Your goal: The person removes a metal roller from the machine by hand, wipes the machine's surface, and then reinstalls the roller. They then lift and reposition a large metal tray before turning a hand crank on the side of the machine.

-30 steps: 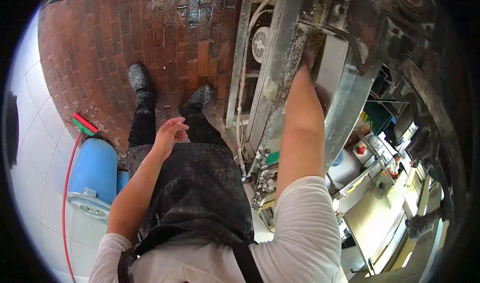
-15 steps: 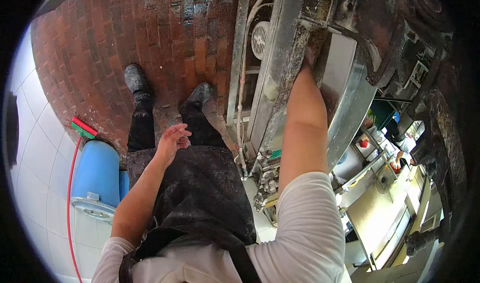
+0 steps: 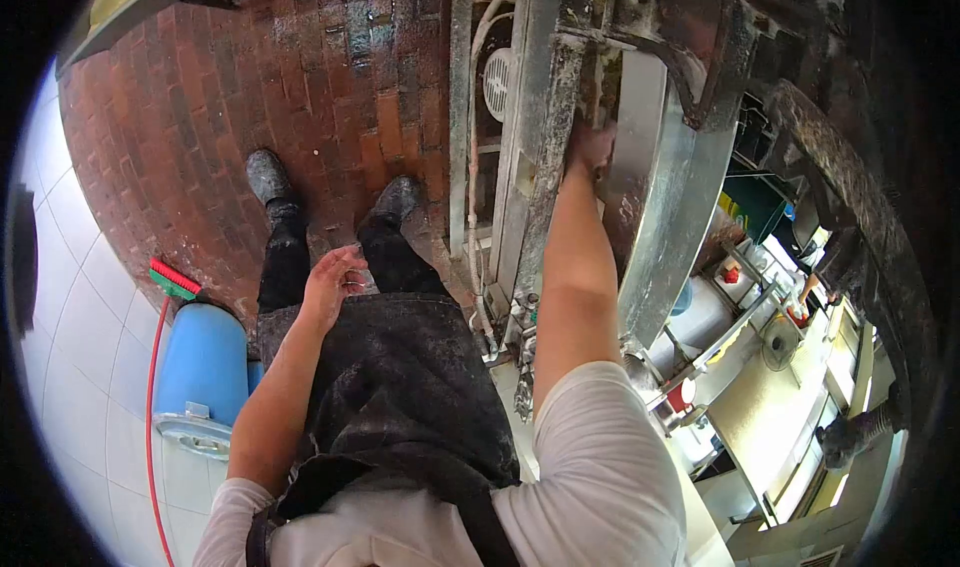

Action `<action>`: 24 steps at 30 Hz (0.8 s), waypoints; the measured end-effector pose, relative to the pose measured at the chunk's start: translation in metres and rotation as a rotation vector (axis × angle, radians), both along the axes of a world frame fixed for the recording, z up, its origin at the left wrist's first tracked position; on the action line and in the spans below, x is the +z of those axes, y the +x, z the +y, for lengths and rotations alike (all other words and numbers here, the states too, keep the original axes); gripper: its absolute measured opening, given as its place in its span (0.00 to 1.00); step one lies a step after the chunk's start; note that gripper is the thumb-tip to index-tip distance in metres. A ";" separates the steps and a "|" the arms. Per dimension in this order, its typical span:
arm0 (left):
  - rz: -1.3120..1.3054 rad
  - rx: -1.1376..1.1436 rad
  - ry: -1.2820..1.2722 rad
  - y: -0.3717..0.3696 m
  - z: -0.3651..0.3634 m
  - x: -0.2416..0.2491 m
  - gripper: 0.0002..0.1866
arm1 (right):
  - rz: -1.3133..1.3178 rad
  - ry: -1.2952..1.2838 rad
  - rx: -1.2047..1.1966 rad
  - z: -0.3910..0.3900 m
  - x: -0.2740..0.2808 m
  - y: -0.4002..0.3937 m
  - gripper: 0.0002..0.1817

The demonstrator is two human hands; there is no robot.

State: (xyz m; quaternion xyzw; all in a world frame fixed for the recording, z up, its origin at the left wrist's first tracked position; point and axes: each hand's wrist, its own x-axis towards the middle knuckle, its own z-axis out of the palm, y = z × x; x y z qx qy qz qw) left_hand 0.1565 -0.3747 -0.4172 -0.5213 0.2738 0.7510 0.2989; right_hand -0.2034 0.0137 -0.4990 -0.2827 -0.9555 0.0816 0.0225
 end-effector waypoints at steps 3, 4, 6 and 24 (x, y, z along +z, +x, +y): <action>-0.013 -0.028 -0.015 0.002 0.003 0.003 0.18 | -0.097 0.391 -0.046 0.020 -0.016 0.032 0.40; -0.012 -0.035 -0.014 0.003 0.004 0.005 0.18 | -0.055 0.575 0.059 0.024 -0.018 0.041 0.37; -0.044 -0.063 -0.003 0.004 0.006 0.007 0.18 | -0.161 -0.027 0.107 0.106 -0.086 0.062 0.30; 0.035 -0.128 -0.011 0.004 0.007 0.032 0.15 | -0.356 -0.213 0.043 -0.016 0.099 0.090 0.28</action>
